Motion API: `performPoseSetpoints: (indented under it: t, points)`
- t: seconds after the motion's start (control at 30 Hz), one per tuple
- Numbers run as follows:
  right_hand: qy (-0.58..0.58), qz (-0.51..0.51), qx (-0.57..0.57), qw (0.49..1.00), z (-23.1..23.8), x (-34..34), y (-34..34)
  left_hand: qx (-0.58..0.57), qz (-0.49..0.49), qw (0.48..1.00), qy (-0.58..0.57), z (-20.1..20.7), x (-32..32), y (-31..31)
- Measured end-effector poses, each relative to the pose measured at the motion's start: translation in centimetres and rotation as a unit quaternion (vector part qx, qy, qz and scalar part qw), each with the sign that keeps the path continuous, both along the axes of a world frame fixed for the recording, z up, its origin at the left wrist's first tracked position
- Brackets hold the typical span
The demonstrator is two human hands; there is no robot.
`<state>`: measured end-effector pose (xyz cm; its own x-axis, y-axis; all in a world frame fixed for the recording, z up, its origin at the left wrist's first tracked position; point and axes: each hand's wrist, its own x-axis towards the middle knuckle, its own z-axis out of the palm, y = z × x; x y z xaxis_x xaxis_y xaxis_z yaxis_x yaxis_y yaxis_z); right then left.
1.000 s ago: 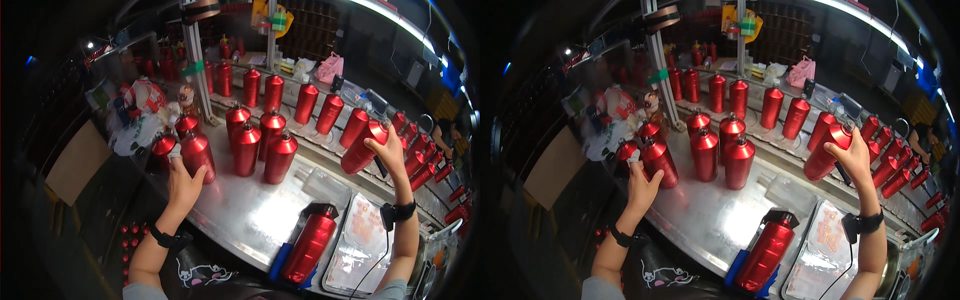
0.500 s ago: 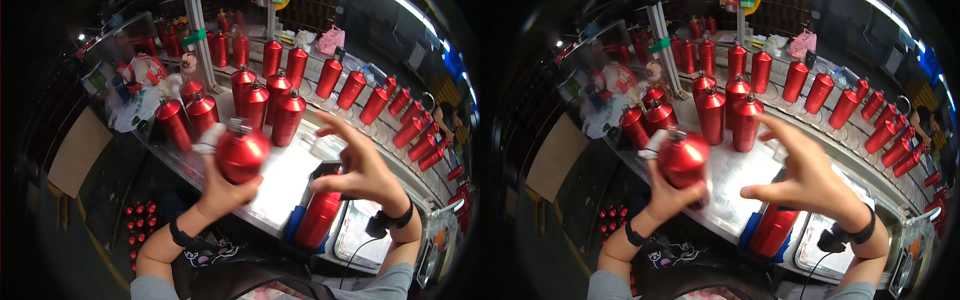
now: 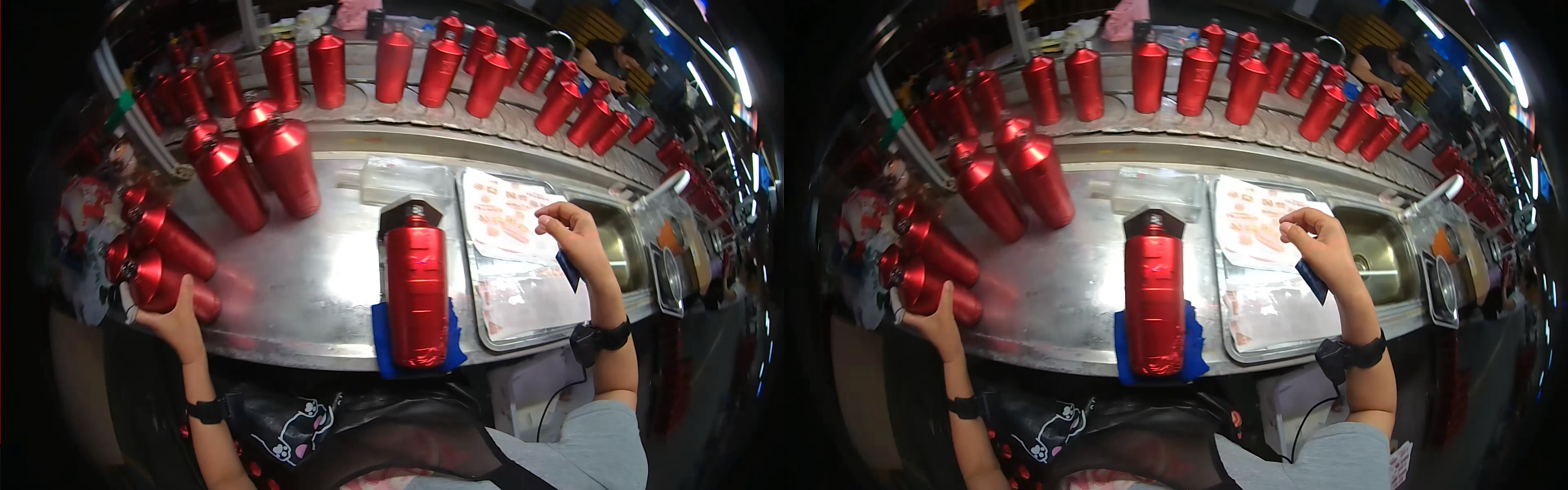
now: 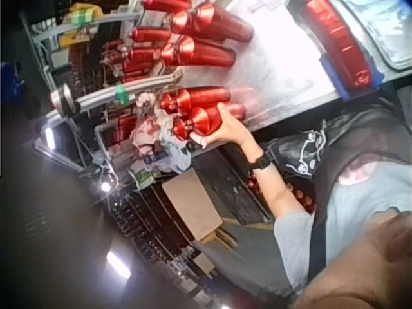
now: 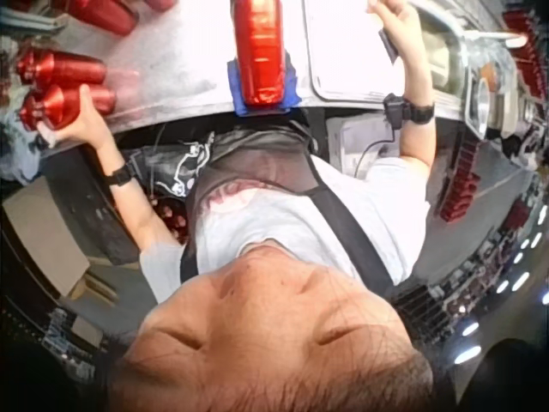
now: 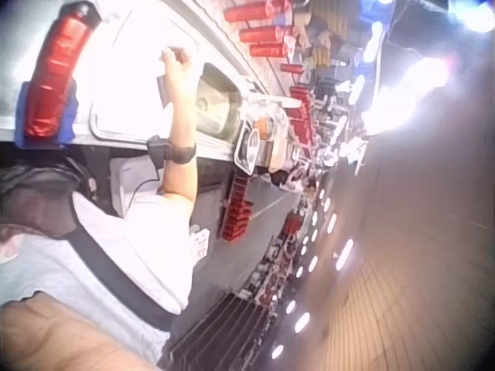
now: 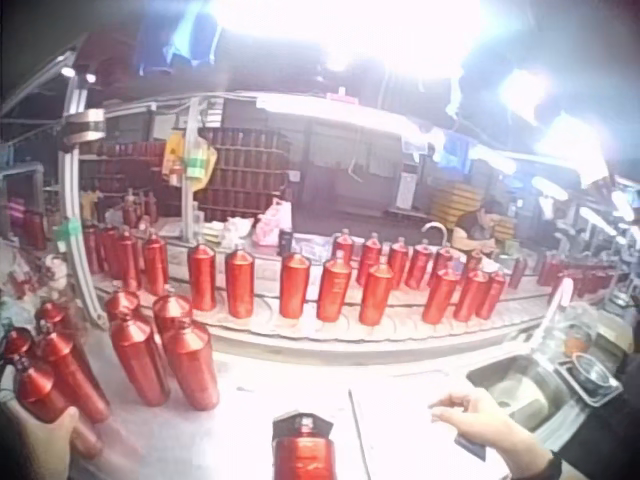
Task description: The recorder applies labels to red metal bottles at a factory workstation.
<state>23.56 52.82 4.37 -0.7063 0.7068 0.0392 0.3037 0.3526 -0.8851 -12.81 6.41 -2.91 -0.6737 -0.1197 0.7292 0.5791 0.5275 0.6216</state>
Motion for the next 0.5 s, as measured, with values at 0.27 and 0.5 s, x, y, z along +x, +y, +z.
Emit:
performPoseSetpoints:
  t: [0.27,0.5]
  points:
    - [-0.188,-0.072,0.154,0.967,-5.6,5.3,2.9,0.000,-0.037,0.999,0.007,0.8,1.3,-0.6]
    - [-0.268,-0.009,0.213,0.939,-8.4,3.2,3.1,-0.038,-0.207,0.975,0.075,5.1,9.8,4.4]
